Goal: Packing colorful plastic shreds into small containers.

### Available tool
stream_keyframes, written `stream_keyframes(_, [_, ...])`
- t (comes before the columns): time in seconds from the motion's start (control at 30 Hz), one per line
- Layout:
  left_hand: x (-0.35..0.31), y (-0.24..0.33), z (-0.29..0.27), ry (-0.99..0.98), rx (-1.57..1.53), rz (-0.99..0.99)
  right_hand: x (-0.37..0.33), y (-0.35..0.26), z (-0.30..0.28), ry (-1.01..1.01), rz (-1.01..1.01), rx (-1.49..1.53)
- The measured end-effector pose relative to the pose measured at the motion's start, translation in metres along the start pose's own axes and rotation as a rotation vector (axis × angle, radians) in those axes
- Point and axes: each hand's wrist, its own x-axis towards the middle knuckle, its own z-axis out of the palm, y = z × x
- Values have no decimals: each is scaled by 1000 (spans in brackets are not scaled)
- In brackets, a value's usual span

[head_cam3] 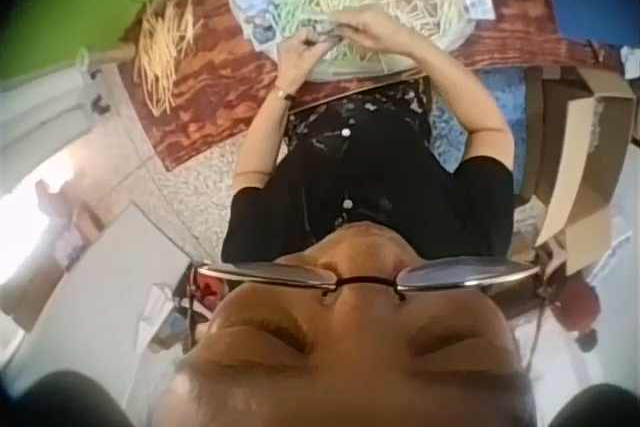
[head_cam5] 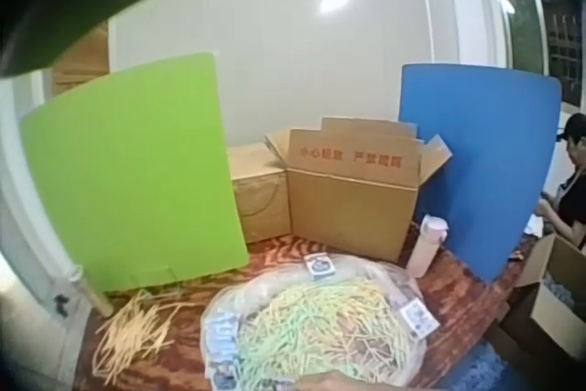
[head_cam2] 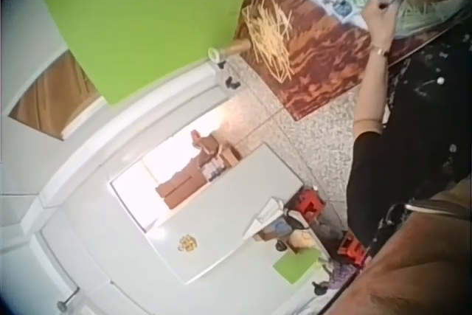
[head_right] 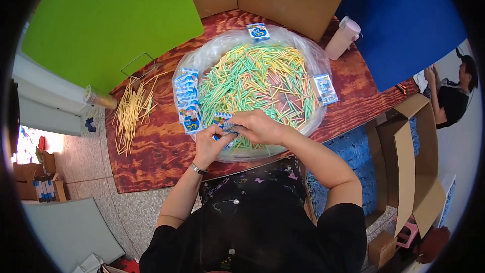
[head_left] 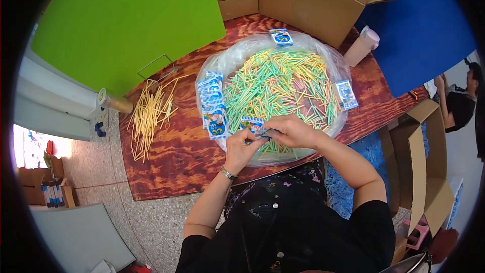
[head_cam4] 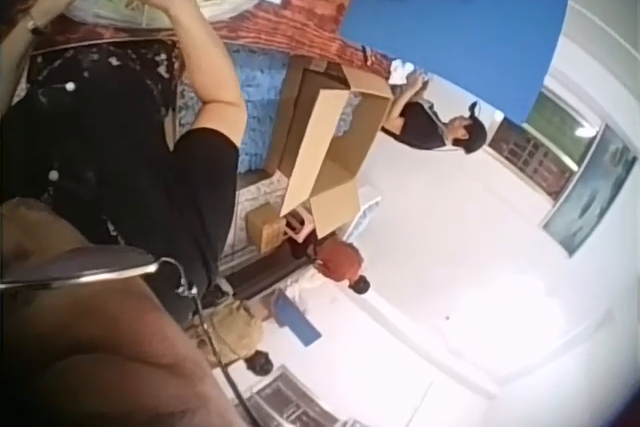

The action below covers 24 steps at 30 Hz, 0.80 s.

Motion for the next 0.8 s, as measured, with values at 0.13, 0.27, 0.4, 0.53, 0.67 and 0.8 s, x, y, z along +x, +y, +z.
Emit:
stream_keyframes(0.13, [3,5,1,49,-38,-20,2,30,-34,104,139,53])
stream_keyframes(0.27, [4,7,5,45,-79,13,-8,150,-79,295,331,-623])
stream_keyframes(0.4, [0,4,2,30,-67,-17,15,171,-84,82,547,-776])
stream_keyframes(0.53, [-2,-2,-2,14,-104,-87,26,170,-80,30,688,-743])
stream_keyframes(0.67, [-1,-2,-3,24,-113,-97,40,160,-88,-71,864,-722])
stream_keyframes(0.8, [1,-1,-5,25,-100,-93,55,141,-84,-209,895,-828])
